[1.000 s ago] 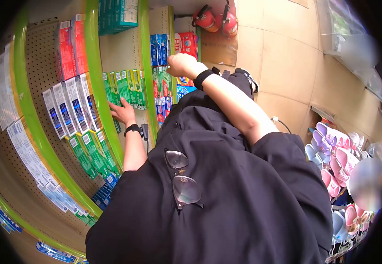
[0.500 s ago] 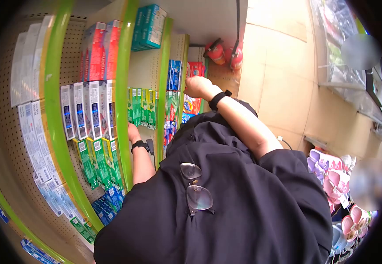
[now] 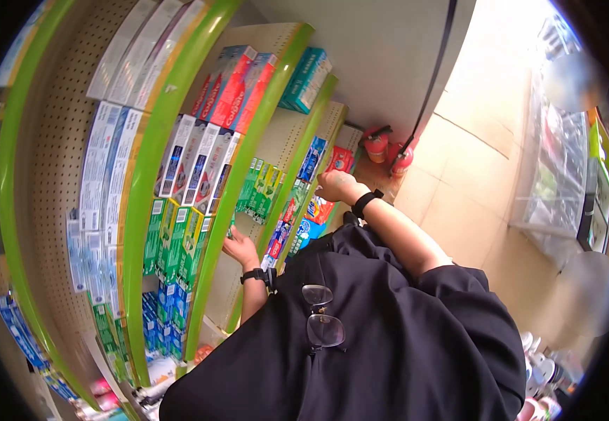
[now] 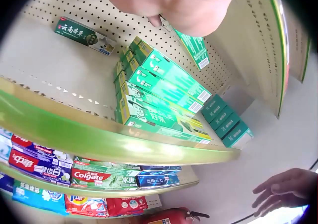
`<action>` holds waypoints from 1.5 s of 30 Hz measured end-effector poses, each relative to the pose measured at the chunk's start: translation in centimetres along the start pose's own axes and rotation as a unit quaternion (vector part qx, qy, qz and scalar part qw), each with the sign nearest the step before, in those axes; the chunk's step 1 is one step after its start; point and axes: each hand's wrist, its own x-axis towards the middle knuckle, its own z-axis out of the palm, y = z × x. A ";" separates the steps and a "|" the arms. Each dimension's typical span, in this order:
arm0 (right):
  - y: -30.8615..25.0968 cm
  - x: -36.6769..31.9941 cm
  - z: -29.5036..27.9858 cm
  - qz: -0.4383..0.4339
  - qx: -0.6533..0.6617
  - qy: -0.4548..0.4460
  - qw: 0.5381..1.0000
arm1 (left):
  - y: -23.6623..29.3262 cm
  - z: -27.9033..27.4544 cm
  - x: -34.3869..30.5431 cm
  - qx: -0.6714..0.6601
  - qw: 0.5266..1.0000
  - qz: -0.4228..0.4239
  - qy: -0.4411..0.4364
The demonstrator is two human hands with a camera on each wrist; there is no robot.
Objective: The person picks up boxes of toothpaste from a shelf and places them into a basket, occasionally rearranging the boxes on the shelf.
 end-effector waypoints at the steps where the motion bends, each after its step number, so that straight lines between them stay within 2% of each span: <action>1: -0.2 0.3 0.2 -0.038 0.020 0.012 0.999 | 0.0 -0.7 -1.1 0.018 1.000 -0.002 -0.003; 2: -0.6 0.4 -0.1 -0.076 0.038 0.021 0.996 | 0.7 -1.4 -1.8 0.036 0.999 -0.007 -0.004; 3: -1.1 0.7 -0.3 -0.071 0.037 0.015 0.997 | 1.5 -2.1 -2.6 0.035 0.999 0.020 0.008; 4: -1.7 0.8 -0.7 -0.084 0.028 0.005 0.996 | 2.7 -3.0 -3.4 0.041 0.999 0.006 0.019; 5: -2.2 0.8 -1.1 -0.042 0.187 -0.049 0.980 | 3.9 -3.7 -4.3 -0.006 1.000 0.008 0.000; 7: -3.6 -0.3 -2.2 0.054 0.455 -0.138 0.878 | 6.2 -5.1 -6.3 -0.071 0.996 0.018 -0.042; 8: -4.2 -1.1 -2.6 0.049 0.446 -0.149 0.881 | 6.6 -5.3 -7.5 -0.081 0.994 0.024 -0.074; 10: -5.1 -2.4 -3.2 0.119 0.497 -0.151 0.846 | 7.8 -5.7 -9.9 -0.096 0.986 -0.010 -0.133; 11: -5.4 -3.0 -3.4 0.122 0.514 -0.147 0.836 | 8.4 -5.9 -10.9 -0.077 0.986 0.012 -0.146; 12: -4.9 -3.1 -3.1 0.119 0.506 -0.154 0.840 | 9.1 -6.2 -11.9 -0.076 0.987 0.004 -0.138; 14: -3.8 -2.8 -1.9 0.066 0.449 -0.212 0.866 | 11.1 -7.1 -13.5 -0.101 0.977 -0.014 -0.186; 15: -3.5 -3.0 -1.3 0.046 0.400 -0.215 0.890 | 11.6 -7.5 -14.3 -0.141 0.968 -0.067 -0.197; 18: -4.0 -4.0 -1.2 0.018 0.386 -0.242 0.890 | 11.4 -9.2 -17.0 -0.123 0.975 -0.089 -0.163; 20: -4.1 -4.5 -0.7 0.008 0.386 -0.229 0.894 | 11.4 -11.3 -18.3 0.013 0.996 -0.055 -0.066; 22: -4.4 -5.2 0.2 -0.001 0.392 -0.213 0.895 | 11.0 -13.1 -20.0 0.061 0.994 -0.092 0.021; 24: -4.4 -5.6 1.0 -0.011 0.393 -0.169 0.904 | 10.2 -14.7 -22.2 0.080 0.987 -0.130 0.047; 26: -4.3 -6.0 2.2 -0.010 0.374 -0.180 0.910 | 11.0 -15.9 -23.7 0.096 0.978 -0.170 0.071; 28: -4.4 -6.7 3.4 -0.042 0.381 -0.183 0.905 | 11.9 -17.4 -25.3 -0.037 0.935 -0.353 -0.028; 29: -4.8 -7.1 3.6 -0.045 0.376 -0.208 0.902 | 10.4 -17.5 -27.1 0.027 0.962 -0.269 -0.045; 30: -5.2 -7.4 3.9 -0.050 0.372 -0.215 0.902 | 9.3 -17.6 -29.1 0.031 0.960 -0.275 -0.038; 32: -6.2 -8.3 4.5 -0.031 0.375 -0.242 0.894 | 9.5 -18.5 -30.7 0.023 0.946 -0.323 -0.004; 35: -7.3 -9.1 5.7 -0.047 0.365 -0.258 0.893 | 8.9 -20.8 -32.7 0.068 0.932 -0.355 -0.031; 40: -10.0 -10.5 7.8 -0.050 0.379 -0.278 0.881 | 8.9 -23.0 -34.9 0.058 0.901 -0.431 0.003; 42: -11.0 -11.3 9.5 -0.052 0.345 -0.287 0.892 | 9.3 -23.9 -35.8 0.014 0.905 -0.425 -0.032; 43: -11.8 -11.9 9.8 -0.064 0.334 -0.299 0.892 | 8.0 -24.1 -37.3 0.007 0.899 -0.432 -0.075; 44: -12.8 -12.6 10.4 -0.065 0.333 -0.299 0.892 | 6.5 -24.5 -39.0 0.007 0.899 -0.432 -0.074; 45: -13.9 -13.5 11.0 -0.073 0.305 -0.312 0.897 | 5.1 -25.1 -40.9 0.011 0.861 -0.469 -0.195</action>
